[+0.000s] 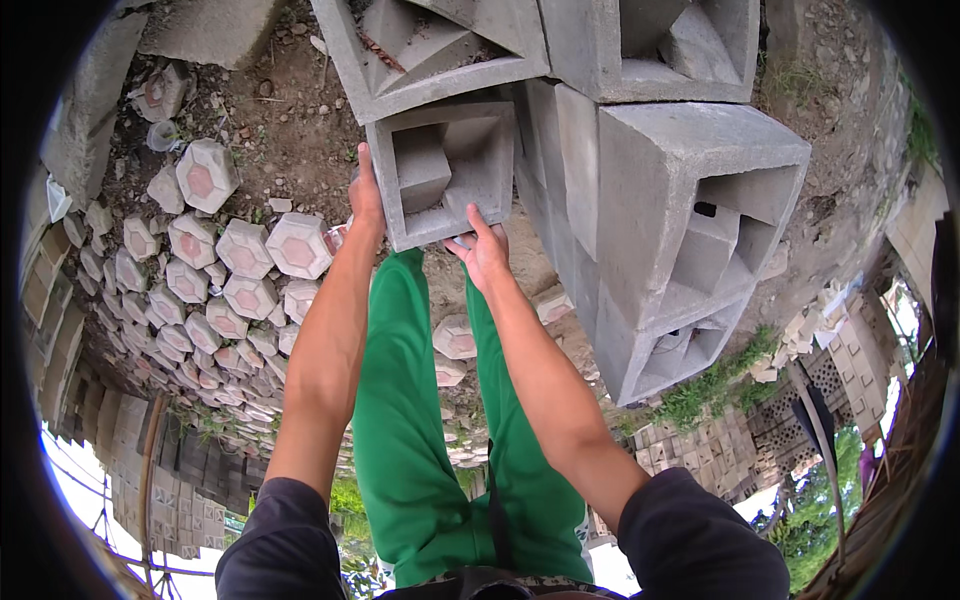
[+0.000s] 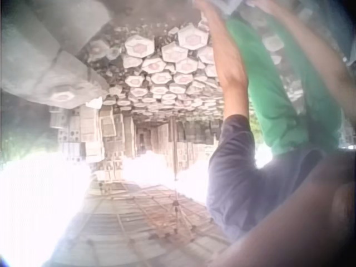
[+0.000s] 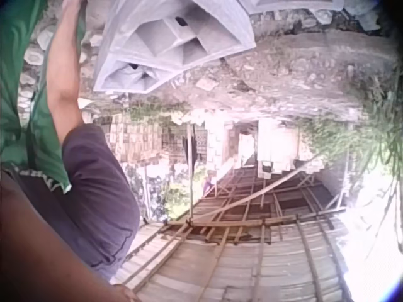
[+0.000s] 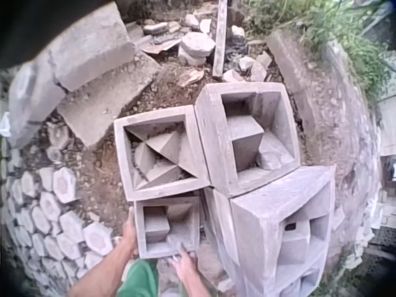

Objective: The person picks up hollow concrete blocks by hand from the ground and stacks them on top of existing piles.

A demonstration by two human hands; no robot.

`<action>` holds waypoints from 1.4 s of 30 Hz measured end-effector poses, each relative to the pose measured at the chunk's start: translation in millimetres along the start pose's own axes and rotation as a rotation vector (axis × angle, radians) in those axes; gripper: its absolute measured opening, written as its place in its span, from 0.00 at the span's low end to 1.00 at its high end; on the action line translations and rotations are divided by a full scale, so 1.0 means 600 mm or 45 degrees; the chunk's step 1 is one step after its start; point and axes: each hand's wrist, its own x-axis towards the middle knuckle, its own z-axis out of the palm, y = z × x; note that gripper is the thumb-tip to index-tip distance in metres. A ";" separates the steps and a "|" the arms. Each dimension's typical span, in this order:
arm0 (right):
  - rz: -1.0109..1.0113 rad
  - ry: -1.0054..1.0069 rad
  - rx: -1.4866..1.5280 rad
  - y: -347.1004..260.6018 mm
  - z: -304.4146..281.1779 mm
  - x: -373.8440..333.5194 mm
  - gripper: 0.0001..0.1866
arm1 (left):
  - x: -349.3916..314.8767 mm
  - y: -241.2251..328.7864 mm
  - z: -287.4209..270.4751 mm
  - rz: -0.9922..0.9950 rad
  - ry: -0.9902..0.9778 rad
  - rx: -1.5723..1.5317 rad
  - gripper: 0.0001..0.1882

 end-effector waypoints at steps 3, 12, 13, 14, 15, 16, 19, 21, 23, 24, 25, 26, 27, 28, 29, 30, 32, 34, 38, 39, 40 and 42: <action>0.121 0.082 0.056 -0.008 -0.006 0.011 0.37 | 0.002 0.002 -0.003 0.042 0.101 0.148 0.42; 0.236 0.210 0.191 0.036 0.003 0.045 0.43 | 0.075 -0.016 -0.067 -0.030 -0.132 0.135 0.40; 0.237 0.216 0.196 0.038 -0.002 0.047 0.43 | 0.072 -0.016 -0.062 -0.035 -0.133 0.141 0.40; 0.205 0.192 0.226 0.039 -0.002 0.046 0.44 | 0.067 -0.013 -0.060 -0.017 -0.222 0.051 0.39; 0.171 0.167 0.256 0.039 -0.001 0.046 0.45 | 0.061 -0.008 -0.058 0.003 -0.310 -0.038 0.38; 0.199 0.183 0.233 0.038 0.000 0.046 0.46 | 0.051 -0.004 -0.060 0.055 -0.334 -0.012 0.38; 0.213 0.217 0.236 0.029 0.001 0.047 0.47 | 0.001 0.011 -0.051 0.289 -0.183 0.122 0.40; 0.238 0.143 0.236 0.031 0.004 0.046 0.51 | -0.031 0.021 -0.045 0.504 -0.063 0.373 0.37; 0.188 0.184 0.261 0.037 0.005 0.046 0.49 | -0.080 0.028 -0.019 0.680 -0.022 0.778 0.33; 0.195 0.184 0.269 0.039 0.004 0.048 0.49 | -0.078 0.016 -0.017 0.760 0.070 0.852 0.33; 0.195 0.184 0.291 0.039 0.002 0.052 0.48 | -0.075 0.022 -0.016 0.758 0.071 0.862 0.33; 0.188 0.182 0.315 0.038 0.001 0.055 0.47 | -0.076 0.033 -0.008 0.704 0.088 0.917 0.34; 0.185 0.184 0.325 0.038 0.001 0.060 0.47 | -0.080 0.041 -0.001 0.649 0.104 0.971 0.35; 0.147 0.205 0.324 0.037 0.001 0.064 0.47 | -0.082 0.050 0.006 0.689 0.148 1.004 0.35; 0.114 0.227 0.321 0.039 -0.001 0.065 0.47 | -0.083 0.063 0.008 0.687 0.144 1.012 0.35; 0.115 0.227 0.325 0.040 0.000 0.065 0.47 | -0.073 0.076 0.009 0.614 0.142 1.160 0.33; 0.146 0.255 0.325 0.041 0.004 0.064 0.48 | -0.054 0.089 0.009 0.685 0.194 1.409 0.29; 0.154 0.237 0.329 0.041 0.007 0.059 0.48 | -0.036 0.098 -0.003 0.673 0.192 1.505 0.27; 0.173 0.252 0.336 0.029 -0.003 0.062 0.47 | -0.038 0.095 0.006 0.725 0.221 1.607 0.25; 0.170 0.252 0.337 0.022 -0.006 0.064 0.47 | -0.040 0.093 0.009 0.727 0.219 1.606 0.25; 0.158 0.252 0.274 0.009 -0.012 0.069 0.47 | -0.042 0.092 0.014 0.726 0.204 1.565 0.24; 0.179 0.343 0.161 -0.019 -0.020 0.080 0.43 | -0.046 0.087 0.021 0.722 0.183 1.528 0.24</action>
